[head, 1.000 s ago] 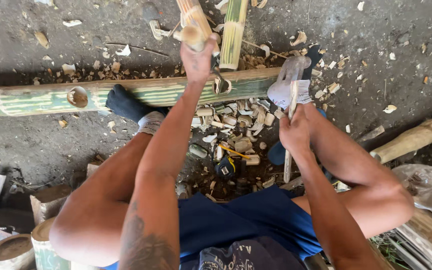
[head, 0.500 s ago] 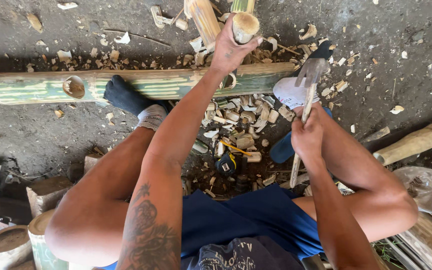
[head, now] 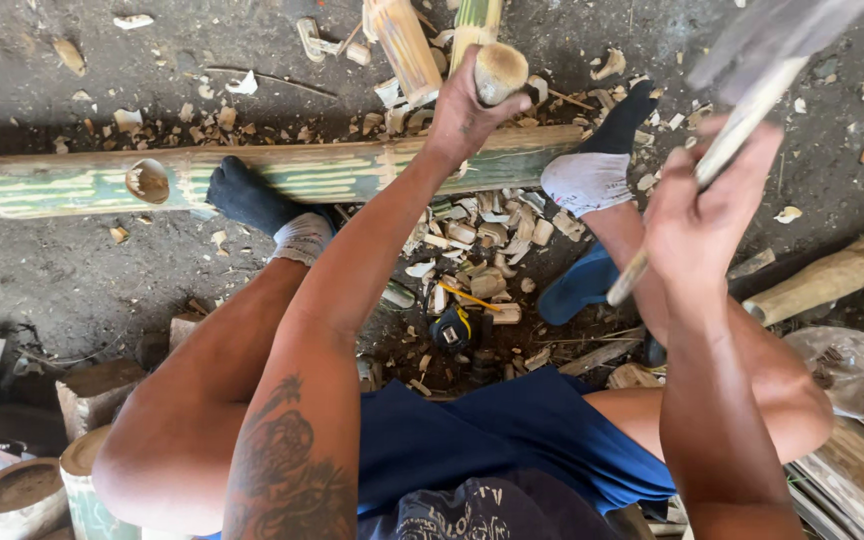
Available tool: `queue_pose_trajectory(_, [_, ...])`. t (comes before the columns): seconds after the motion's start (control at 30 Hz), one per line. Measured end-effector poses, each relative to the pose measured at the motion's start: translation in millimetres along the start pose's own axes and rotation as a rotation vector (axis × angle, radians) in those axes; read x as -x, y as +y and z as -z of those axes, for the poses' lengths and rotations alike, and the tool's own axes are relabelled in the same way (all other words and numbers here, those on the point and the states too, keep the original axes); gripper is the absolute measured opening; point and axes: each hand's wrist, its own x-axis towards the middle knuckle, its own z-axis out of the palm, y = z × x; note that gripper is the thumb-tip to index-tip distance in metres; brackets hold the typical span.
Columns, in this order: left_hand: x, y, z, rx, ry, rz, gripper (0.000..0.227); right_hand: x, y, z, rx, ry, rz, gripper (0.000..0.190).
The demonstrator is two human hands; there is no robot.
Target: The person carves a hole into a bamboo pole using a chisel and hammer, then saws through the pole with a hand saw. The person removes debris and repositions the bamboo during the process.
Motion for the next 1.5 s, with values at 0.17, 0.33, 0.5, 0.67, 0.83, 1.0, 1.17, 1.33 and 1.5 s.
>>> queue_pose_trajectory(0.17, [-3, -6, -11, -0.163, -0.074, -0.44, 0.1, -7, 9, -47, 0.444, -0.336, -0.652, 0.025])
queue_pose_trajectory(0.33, [-16, -5, -12, -0.244, -0.349, -0.04, 0.105, -14, 23, 6, -0.186, -0.025, -0.66, 0.019])
queue_pose_trajectory(0.5, [-23, 2, -8, -0.305, -0.356, -0.01, 0.108, -16, 41, 19, 0.19, -0.206, -0.154, 0.014])
queue_pose_trajectory(0.67, [-23, 5, -10, -0.301, -0.367, 0.055, 0.11, -9, 57, -31, 0.738, -0.459, -0.489, 0.015])
queue_pose_trajectory(0.83, [-25, -15, -14, -0.19, -0.304, -0.141, 0.104, -37, 42, 2, 0.09, -0.221, -0.086, 0.028])
queue_pose_trajectory(1.0, [-17, -15, -13, -0.237, -0.356, -0.003, 0.095, -25, 75, -23, -0.391, 0.318, -0.096, 0.045])
queue_pose_trajectory(1.17, [-7, -3, 0, -0.419, -0.387, 0.046, 0.084, 11, 110, -46, 0.789, -0.483, -0.25, 0.023])
queue_pose_trajectory(1.33, [-14, -29, -11, -0.339, -0.336, -0.03, 0.093, 17, 104, -37, 0.539, -0.322, -0.323, 0.029])
queue_pose_trajectory(1.5, [36, -47, -7, -0.085, -0.301, -0.094, 0.084, 24, 80, -38, 0.78, -0.468, -0.308, 0.024])
